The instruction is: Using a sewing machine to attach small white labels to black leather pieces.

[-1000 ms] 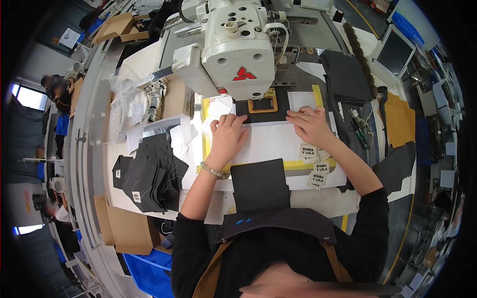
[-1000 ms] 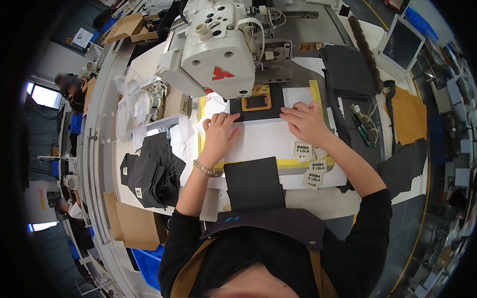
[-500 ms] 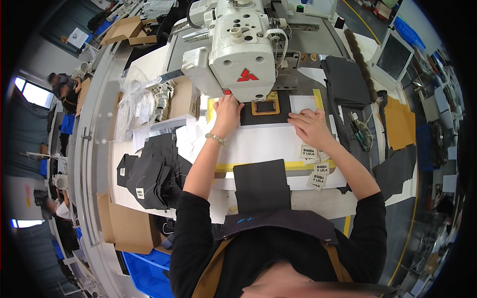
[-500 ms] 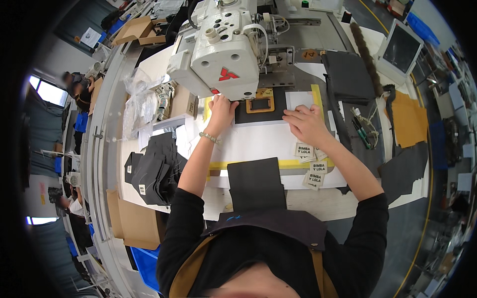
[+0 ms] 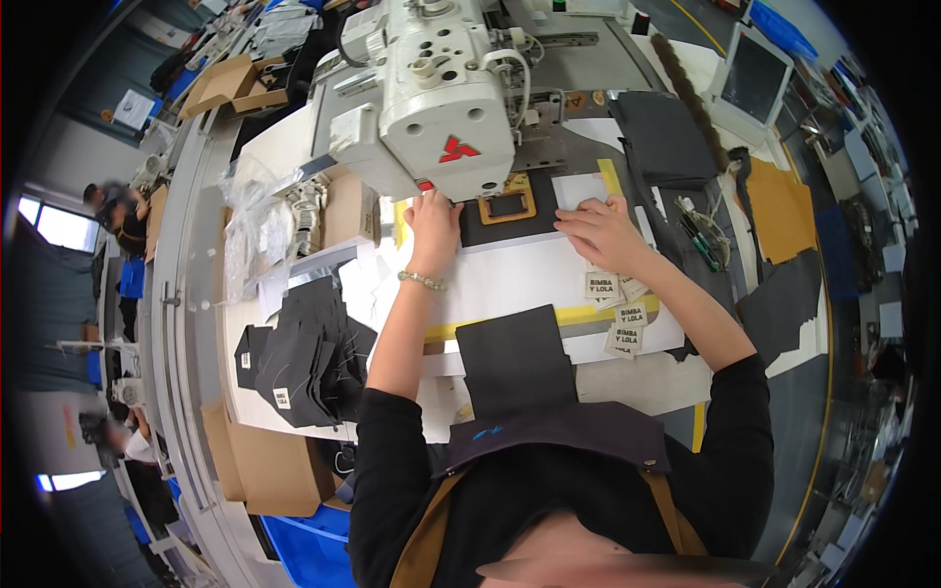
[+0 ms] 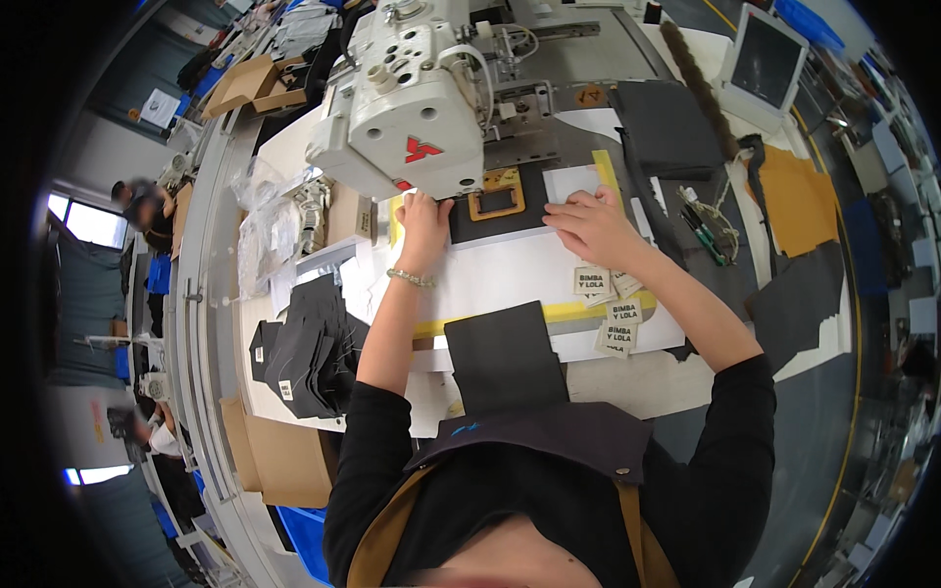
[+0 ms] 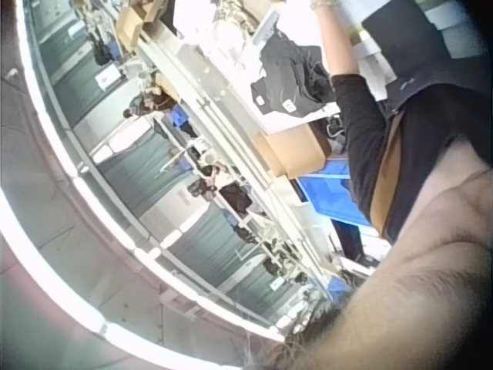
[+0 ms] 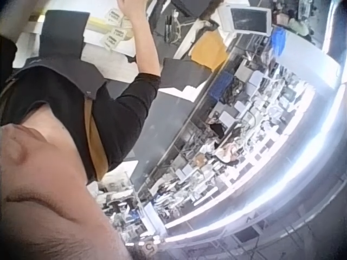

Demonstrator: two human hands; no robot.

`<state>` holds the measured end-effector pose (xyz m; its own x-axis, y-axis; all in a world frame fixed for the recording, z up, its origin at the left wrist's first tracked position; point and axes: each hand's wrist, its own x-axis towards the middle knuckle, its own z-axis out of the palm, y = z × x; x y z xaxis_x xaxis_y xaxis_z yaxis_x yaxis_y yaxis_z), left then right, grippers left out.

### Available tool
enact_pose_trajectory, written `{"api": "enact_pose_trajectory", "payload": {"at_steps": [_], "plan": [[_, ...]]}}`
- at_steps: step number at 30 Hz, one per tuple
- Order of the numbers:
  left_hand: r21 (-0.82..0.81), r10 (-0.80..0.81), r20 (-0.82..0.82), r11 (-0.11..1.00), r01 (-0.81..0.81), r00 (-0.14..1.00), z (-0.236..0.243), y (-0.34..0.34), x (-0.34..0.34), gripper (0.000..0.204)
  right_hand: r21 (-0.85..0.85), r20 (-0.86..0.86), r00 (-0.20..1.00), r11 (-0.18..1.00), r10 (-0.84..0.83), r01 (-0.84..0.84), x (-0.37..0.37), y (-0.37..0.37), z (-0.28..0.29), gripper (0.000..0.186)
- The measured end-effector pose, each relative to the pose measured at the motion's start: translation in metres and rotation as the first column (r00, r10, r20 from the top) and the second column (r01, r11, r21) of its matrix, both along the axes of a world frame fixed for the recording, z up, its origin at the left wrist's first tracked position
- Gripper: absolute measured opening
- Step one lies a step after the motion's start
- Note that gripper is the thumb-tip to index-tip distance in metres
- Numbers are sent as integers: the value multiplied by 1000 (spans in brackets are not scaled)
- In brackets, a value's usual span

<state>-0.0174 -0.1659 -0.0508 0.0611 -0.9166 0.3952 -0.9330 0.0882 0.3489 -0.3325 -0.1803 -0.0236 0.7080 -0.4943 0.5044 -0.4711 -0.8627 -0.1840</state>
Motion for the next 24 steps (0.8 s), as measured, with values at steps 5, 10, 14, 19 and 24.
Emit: {"api": "enact_pose_trajectory", "payload": {"at_steps": [5,10,14,19,24], "plan": [[7,19,-19,1000,-19,1000,8,-4,2,15,122,-117,972,968,-205,219,-37,-3,40,28],[3,12,107,1000,-13,994,10,6,13,27,240,-313,886,874,-342,422,-85,2,59,37],[61,24,57,998,-27,998,26,26,7,26,150,-328,817,828,-474,540,-104,10,50,38],[83,-14,18,996,12,1000,38,48,7,32,259,-318,782,744,-537,616,-100,14,52,37],[114,-67,-23,991,69,998,53,66,13,33,262,-220,830,788,-513,557,-92,20,51,35]]}}
